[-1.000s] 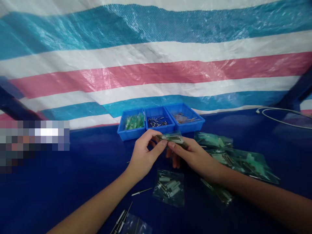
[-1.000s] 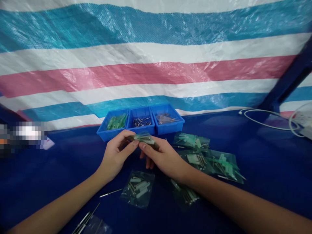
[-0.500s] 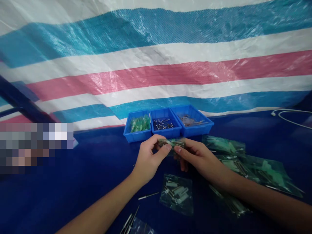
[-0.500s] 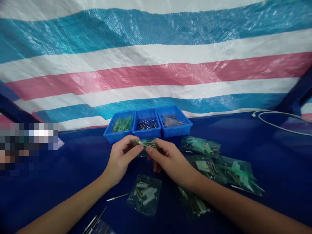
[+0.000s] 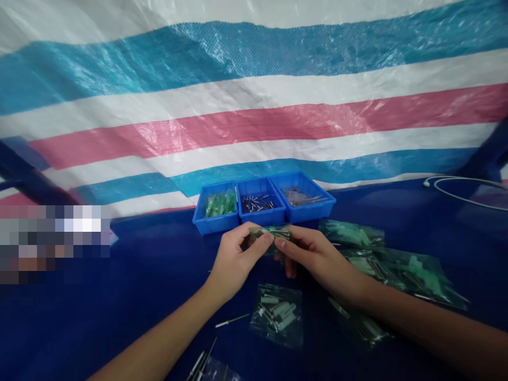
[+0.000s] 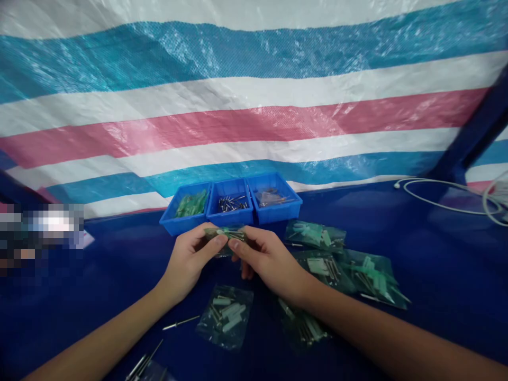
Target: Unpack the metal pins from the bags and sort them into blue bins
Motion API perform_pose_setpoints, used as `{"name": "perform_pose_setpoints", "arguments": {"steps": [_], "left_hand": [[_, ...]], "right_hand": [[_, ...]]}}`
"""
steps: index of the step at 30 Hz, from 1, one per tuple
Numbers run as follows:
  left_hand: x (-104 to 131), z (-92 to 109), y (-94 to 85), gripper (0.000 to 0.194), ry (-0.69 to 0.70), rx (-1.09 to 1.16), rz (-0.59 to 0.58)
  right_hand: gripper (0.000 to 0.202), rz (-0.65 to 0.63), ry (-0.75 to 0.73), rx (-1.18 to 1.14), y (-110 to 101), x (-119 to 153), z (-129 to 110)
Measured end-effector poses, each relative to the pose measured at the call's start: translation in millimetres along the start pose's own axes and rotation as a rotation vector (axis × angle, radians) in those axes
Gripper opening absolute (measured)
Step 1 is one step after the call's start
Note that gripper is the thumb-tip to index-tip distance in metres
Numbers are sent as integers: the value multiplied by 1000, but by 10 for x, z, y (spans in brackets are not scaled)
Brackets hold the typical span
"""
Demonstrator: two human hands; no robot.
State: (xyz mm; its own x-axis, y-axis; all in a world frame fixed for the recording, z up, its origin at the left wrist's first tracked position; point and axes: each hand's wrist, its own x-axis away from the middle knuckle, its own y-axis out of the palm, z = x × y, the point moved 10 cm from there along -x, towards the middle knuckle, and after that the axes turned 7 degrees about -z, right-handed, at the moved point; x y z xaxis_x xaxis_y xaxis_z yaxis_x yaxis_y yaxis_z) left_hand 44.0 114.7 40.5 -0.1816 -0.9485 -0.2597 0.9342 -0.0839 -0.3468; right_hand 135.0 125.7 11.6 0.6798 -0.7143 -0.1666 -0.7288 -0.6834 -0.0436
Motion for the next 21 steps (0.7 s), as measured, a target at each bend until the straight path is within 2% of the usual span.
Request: {"name": "perform_pose_setpoints", "arguments": {"steps": [7,12,15,18,21], "left_hand": [[26,3,-45,26,20,-50,49],[42,9,-49,29,23,-83,76],[50,30,-48,19,55,-43,94],[53,30,-37,27,98,49,85],[64,18,-64,23,119,86,101]], "right_hand": [[24,37,43,-6,-11,17,26],[21,79,34,70,-46,51,-22],[27,145,17,112,-106,79,-60],[31,195,3,136,-142,101,-86],[13,242,-37,90,-168,129,-103]]}}
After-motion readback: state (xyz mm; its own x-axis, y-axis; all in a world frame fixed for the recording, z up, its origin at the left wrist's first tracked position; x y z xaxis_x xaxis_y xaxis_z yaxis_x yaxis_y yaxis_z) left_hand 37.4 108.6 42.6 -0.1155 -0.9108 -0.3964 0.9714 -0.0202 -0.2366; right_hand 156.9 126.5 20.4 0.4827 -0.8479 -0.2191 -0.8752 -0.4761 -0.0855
